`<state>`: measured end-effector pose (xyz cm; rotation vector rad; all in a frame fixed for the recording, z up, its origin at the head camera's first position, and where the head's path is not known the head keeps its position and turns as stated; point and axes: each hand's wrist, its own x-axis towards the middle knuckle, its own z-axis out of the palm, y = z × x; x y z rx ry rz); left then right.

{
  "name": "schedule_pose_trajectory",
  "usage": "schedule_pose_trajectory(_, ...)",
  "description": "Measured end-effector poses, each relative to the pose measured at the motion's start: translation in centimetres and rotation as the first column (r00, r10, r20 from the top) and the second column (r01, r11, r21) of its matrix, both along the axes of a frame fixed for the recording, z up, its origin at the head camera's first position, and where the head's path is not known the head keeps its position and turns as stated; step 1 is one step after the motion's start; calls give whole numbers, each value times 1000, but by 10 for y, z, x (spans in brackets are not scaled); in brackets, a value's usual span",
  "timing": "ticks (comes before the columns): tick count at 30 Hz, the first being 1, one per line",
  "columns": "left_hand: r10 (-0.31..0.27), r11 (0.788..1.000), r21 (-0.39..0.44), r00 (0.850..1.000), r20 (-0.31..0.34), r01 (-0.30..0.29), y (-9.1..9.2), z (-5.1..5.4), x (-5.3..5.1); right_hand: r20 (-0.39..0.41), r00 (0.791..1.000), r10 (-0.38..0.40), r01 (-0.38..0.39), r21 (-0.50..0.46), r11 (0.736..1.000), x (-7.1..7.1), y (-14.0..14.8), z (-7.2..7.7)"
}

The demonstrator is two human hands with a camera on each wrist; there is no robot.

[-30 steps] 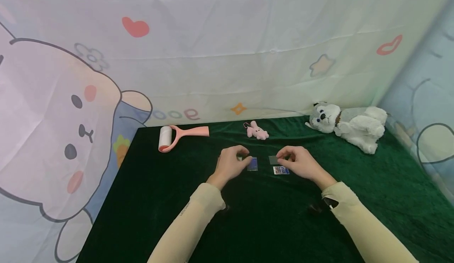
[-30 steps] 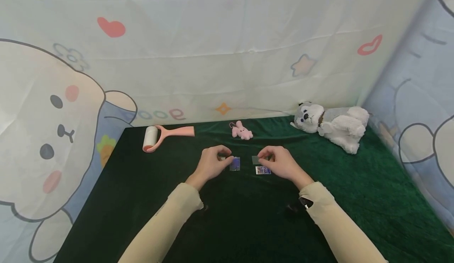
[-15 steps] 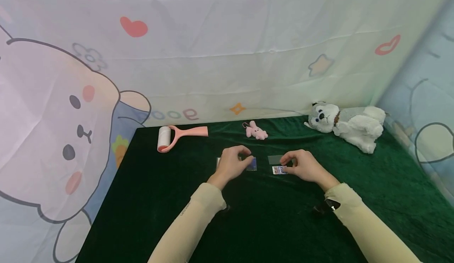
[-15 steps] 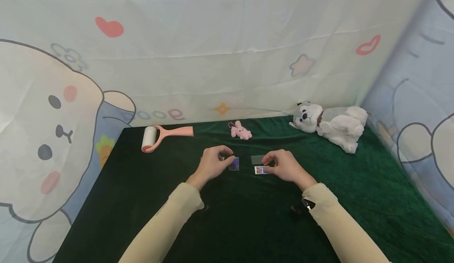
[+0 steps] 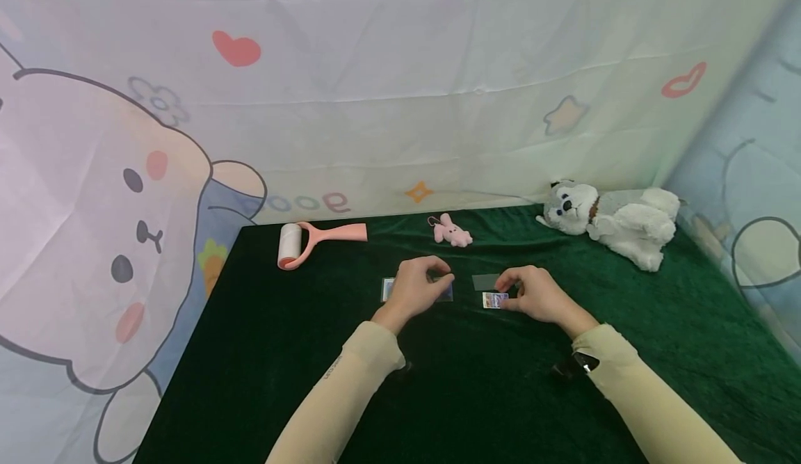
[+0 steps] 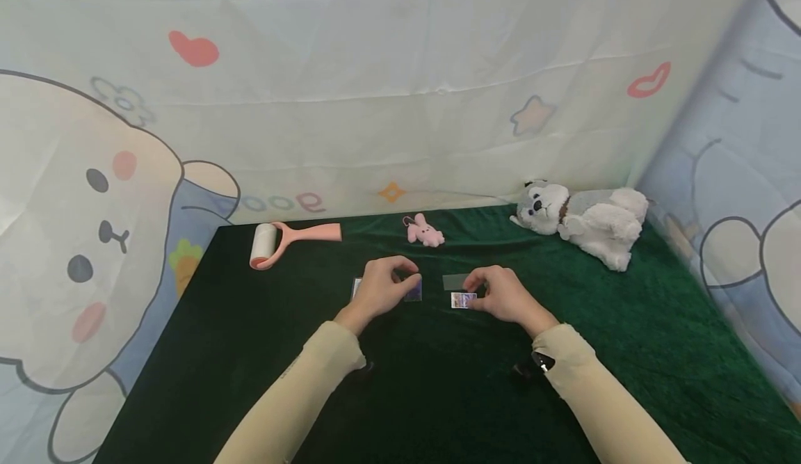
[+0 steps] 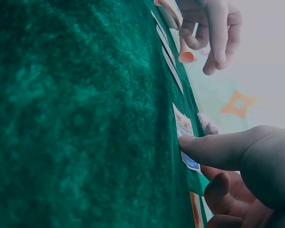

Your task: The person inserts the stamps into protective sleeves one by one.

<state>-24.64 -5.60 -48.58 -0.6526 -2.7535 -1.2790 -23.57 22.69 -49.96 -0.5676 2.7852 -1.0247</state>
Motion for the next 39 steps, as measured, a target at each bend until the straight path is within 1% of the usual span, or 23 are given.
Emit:
schedule_pose_trajectory(5, -2, 1000, -11, 1000, 7, 2, 6, 0, 0, -24, 999, 21, -21, -1, 1000, 1, 1, 1)
schedule_pose_trajectory(11, -4, 1000, -28, 1000, 9, 5, 11, 1, 0, -26, 999, 29, -29, -7, 1000, 3, 2, 4)
schedule_pose_trajectory(15, -4, 999, -33, 1000, 10, 4, 14, 1, 0, -15, 999, 29, -29, 5, 1000, 3, 1, 5)
schedule_pose_trajectory(21, -22, 999, -23, 1000, 5, 22, 18, 2, -1, 16, 999, 48, -48, 33, 998, 4, -1, 7)
schedule_pose_trajectory(26, -35, 999, -17, 999, 0, 35, 21, 3, -1, 17, 999, 49, -50, 42, 998, 4, -1, 8)
schedule_pose_trajectory(33, -33, 999, -30, 999, -2, 32, 25, 1, -3, 20, 998, 61, -63, 60, 996, 4, 2, 9)
schedule_pose_trajectory(36, -39, 998, -39, 999, 3, 39, 28, 1, -5, 14, 997, 71, -72, 39, 997, 4, 4, 12)
schedule_pose_trajectory(39, -43, 997, -66, 999, 5, 43, 32, 0, -6, -6, 998, 68, -68, -4, 998, 4, 7, 13)
